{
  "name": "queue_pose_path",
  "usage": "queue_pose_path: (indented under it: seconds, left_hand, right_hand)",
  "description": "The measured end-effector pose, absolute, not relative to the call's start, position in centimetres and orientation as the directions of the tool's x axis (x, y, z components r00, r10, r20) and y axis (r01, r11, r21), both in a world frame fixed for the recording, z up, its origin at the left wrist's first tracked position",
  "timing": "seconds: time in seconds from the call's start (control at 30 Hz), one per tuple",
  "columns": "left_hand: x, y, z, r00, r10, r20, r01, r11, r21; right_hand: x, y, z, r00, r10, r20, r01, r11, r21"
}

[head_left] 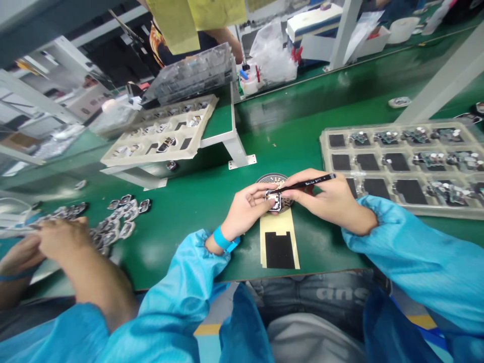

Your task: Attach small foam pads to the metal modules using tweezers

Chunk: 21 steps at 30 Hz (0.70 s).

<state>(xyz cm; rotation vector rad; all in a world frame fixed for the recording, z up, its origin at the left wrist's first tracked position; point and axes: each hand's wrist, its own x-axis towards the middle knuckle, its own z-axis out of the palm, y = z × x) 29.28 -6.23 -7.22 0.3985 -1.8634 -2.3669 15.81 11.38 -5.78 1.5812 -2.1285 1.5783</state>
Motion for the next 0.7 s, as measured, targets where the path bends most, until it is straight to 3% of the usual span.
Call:
queue_pose_path:
  seconds: [0.3, 0.5, 0.7]
  left_hand:
    - [29.2, -5.7, -7.2, -0.943, -0.308, -0.129, -0.092, -0.13, 0.987]
    - [29.4, -5.2, -7.8, -0.916, -0.401, -0.003, -0.039, 0.082, 0.996]
    - [29.7, -5.0, -7.8, -0.914, -0.404, 0.041, -0.05, 0.211, 0.976]
  right_hand:
    - [16.7, 10.8, -5.4, -0.664, -0.653, 0.364, -0.52, 0.053, -0.853]
    - [16.7, 10.1, -5.0, -0.732, -0.675, 0.097, -0.087, -0.049, -0.995]
    - [15.9, 9.9, -5.3, -0.707, -0.706, -0.047, 0.118, -0.052, -0.992]
